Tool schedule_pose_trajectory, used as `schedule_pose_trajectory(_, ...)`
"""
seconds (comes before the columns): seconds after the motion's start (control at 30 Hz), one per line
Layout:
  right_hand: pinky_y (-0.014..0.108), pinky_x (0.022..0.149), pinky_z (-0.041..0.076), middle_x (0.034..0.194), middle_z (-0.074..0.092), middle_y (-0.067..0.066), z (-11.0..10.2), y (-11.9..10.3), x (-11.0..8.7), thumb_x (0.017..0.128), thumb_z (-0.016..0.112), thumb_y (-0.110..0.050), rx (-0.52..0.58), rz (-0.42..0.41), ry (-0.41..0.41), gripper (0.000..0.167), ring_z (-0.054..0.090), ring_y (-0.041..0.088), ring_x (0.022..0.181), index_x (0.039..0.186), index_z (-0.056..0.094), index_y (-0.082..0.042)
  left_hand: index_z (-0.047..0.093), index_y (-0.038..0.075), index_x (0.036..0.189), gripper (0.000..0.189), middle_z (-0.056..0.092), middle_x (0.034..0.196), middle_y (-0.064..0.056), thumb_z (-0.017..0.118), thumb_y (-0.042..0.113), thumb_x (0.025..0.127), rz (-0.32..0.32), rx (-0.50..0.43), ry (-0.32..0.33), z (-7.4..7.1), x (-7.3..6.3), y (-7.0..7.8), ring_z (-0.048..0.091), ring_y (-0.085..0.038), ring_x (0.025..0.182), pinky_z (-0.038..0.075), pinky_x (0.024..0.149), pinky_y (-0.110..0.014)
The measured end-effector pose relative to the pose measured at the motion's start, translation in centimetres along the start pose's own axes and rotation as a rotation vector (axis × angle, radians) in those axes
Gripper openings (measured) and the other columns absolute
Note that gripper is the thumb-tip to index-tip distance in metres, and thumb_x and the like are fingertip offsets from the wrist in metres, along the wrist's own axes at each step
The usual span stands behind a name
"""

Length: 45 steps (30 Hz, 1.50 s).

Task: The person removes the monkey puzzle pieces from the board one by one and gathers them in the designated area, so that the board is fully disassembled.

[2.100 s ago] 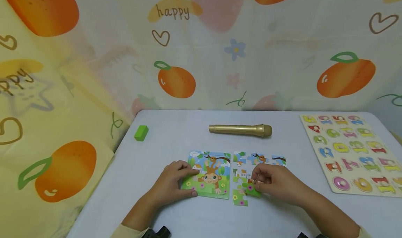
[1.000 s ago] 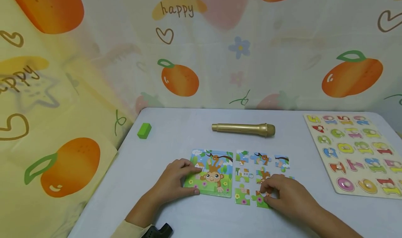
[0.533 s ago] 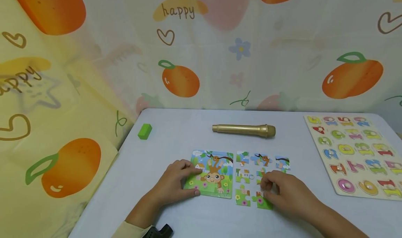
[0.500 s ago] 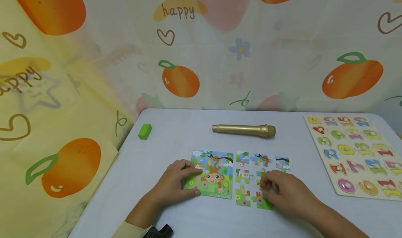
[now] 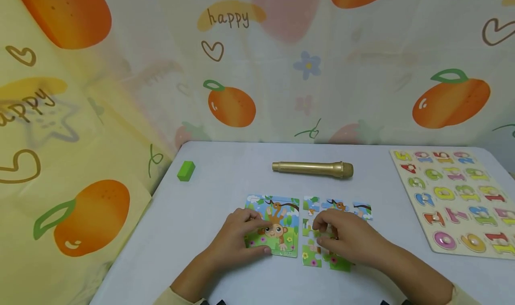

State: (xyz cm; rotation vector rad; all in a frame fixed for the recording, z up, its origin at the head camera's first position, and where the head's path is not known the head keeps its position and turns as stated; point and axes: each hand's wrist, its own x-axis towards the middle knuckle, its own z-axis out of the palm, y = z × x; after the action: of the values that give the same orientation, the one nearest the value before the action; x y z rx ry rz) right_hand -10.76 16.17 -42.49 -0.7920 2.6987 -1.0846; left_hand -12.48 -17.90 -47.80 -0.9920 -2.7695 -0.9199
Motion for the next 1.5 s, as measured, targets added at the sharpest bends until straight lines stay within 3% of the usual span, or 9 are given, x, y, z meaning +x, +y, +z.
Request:
schedule_pose_trajectory(0.27, 0.031, 0.079, 0.052, 0.107, 0.066, -0.009, 0.9, -1.0, 3.0, 0.097, 0.077, -0.024, 0.026, -0.036, -0.095, 0.022, 0.06, 0.009, 0.091, 0.118, 0.071, -0.019, 0.076, 0.028, 0.134, 0.058, 0.054, 0.116, 0.015, 0.09, 0.053, 0.083, -0.011, 0.049, -0.032, 0.6, 0.2, 0.2, 0.046, -0.008, 0.103, 0.042, 0.089, -0.031)
schedule_pose_trajectory(0.57, 0.044, 0.094, 0.052, 0.117, 0.067, -0.012, 3.0, -1.5, 5.7, 0.094, 0.08, -0.024, -0.007, -0.049, -0.187, 0.028, 0.062, 0.013, 0.107, 0.121, 0.075, -0.022, 0.076, 0.026, 0.134, 0.058, 0.054, 0.115, 0.014, 0.088, 0.054, 0.085, 0.041, 0.077, -0.015, 0.8, 0.1, -0.2, 0.046, -0.008, 0.099, 0.042, 0.087, -0.031)
schedule_pose_trajectory(0.9, 0.035, 0.081, 0.049, 0.104, 0.057, -0.009, 4.5, -1.9, 6.5, 0.089, 0.087, -0.024, -0.055, -0.026, -0.215, 0.027, 0.057, 0.009, 0.088, 0.114, 0.077, -0.022, 0.077, 0.026, 0.132, 0.057, 0.057, 0.116, 0.013, 0.089, 0.053, 0.083, 0.055, 0.077, 0.015, 1.0, 0.0, -0.5, 0.048, -0.008, 0.1, 0.043, 0.087, -0.03)
schedule_pose_trajectory(1.5, 0.035, 0.08, 0.048, 0.105, 0.055, -0.006, 4.9, -2.7, 6.4, 0.084, 0.083, -0.007, -0.034, 0.003, -0.207, 0.03, 0.052, 0.014, 0.092, 0.108, 0.07, -0.02, 0.077, 0.022, 0.132, 0.057, 0.059, 0.114, 0.01, 0.09, 0.05, 0.083, 0.081, 0.069, 0.038, 0.8, 0.1, -0.2, 0.048, -0.009, 0.096, 0.042, 0.084, -0.029)
